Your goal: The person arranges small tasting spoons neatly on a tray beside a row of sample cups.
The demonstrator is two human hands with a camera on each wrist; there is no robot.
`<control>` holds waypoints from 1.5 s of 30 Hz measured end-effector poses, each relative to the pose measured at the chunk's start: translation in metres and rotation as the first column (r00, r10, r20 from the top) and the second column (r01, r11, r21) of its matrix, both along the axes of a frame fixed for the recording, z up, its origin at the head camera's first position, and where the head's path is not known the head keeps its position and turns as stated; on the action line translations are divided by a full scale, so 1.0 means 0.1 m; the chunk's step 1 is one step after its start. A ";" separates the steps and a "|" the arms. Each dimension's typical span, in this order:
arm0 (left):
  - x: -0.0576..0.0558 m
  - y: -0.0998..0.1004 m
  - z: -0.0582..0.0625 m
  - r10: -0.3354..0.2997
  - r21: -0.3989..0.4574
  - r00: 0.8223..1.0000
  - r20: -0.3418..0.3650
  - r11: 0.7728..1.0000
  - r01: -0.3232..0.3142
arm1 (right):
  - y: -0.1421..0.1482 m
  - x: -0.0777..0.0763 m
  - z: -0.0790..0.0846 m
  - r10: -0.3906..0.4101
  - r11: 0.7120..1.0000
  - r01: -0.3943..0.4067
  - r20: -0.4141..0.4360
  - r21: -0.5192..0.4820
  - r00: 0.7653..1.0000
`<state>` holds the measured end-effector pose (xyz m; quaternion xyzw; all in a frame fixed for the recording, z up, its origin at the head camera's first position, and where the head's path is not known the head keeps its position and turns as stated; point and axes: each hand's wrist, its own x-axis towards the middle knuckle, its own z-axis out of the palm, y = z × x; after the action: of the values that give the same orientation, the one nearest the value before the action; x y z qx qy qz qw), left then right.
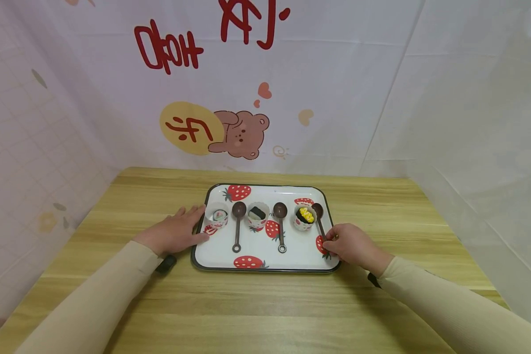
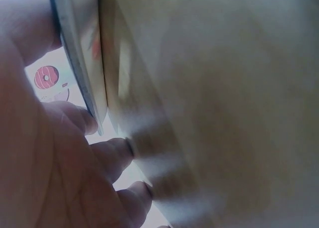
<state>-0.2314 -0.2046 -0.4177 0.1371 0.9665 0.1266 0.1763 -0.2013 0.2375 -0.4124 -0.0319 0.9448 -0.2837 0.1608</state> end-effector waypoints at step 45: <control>-0.02 -0.01 -0.05 -0.004 -0.018 1.000 -0.015 1.000 0.004 | -0.06 0.00 0.07 0.075 0.985 -0.068 -0.039 0.156 0.996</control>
<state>-0.2339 -0.2059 -0.4224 0.1386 0.9686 0.1166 0.1703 -0.2014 0.2310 -0.4056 -0.0598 0.9655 -0.2030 0.1516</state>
